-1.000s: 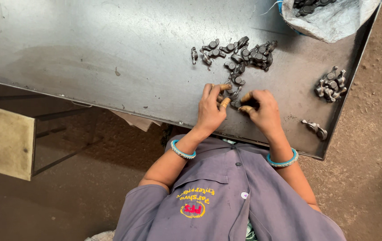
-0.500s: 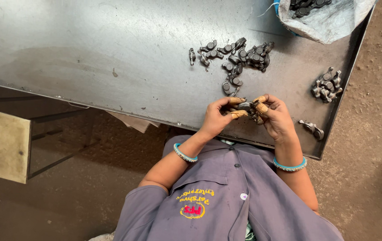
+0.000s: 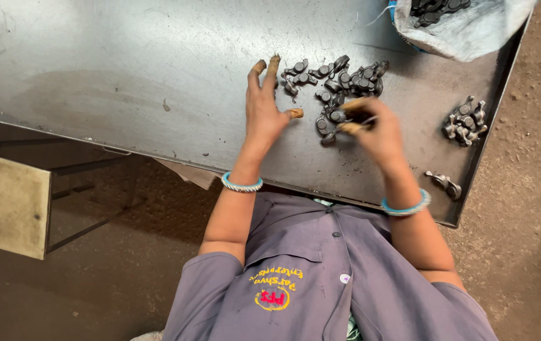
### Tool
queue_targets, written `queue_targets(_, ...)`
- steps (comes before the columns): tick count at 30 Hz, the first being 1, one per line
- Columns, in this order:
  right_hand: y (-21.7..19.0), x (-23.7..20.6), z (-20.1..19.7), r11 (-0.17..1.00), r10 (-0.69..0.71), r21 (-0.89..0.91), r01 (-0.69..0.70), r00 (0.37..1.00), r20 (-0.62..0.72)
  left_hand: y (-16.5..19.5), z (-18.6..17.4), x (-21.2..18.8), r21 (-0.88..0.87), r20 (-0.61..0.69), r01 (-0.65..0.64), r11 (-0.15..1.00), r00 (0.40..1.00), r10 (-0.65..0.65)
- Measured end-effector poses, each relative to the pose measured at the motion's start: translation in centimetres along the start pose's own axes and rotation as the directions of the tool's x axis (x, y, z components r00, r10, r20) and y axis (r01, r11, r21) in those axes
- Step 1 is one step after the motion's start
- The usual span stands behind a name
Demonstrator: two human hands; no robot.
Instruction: The person sits at a metal table covered with small dark metal castings and sorts them by hand. They pick up individual castings, turn them over in their fingers, and place them into separate piles on the table, occasionally reaching into a fabric sack of castings to bring out more parts.
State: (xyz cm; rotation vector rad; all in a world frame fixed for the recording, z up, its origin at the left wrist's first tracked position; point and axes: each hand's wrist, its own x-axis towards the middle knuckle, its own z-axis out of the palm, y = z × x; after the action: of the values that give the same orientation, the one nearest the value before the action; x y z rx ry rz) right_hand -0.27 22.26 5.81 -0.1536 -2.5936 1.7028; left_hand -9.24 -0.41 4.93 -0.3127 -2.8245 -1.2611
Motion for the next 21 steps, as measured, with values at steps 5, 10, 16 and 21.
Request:
queue_targets(5,0.0,-0.8,3.0,0.819,-0.284,-0.516,0.251,0.959,0.016,-0.7,0.3,1.3,-0.028,0.200,-0.014,1.000,0.980,0.019)
queue_targets(10,1.4,-2.2,0.5,0.842,-0.235,-0.503,0.195,0.972,-0.017,-0.9,1.4,-0.2,-0.078,0.243,-0.005,0.997,0.970,0.024)
queue_targets(16,4.4,-4.7,-2.1,0.937,-0.039,-0.351,0.003,0.995,-0.096,-0.5,3.0,-3.1,-0.176,0.216,-0.078,0.981,0.969,0.116)
queue_targets(21,6.9,-6.2,-1.9,0.753,0.176,0.653,-0.077,0.981,-0.088,0.3,3.9,-4.5,-0.221,0.255,-0.078,0.972,0.957,0.135)
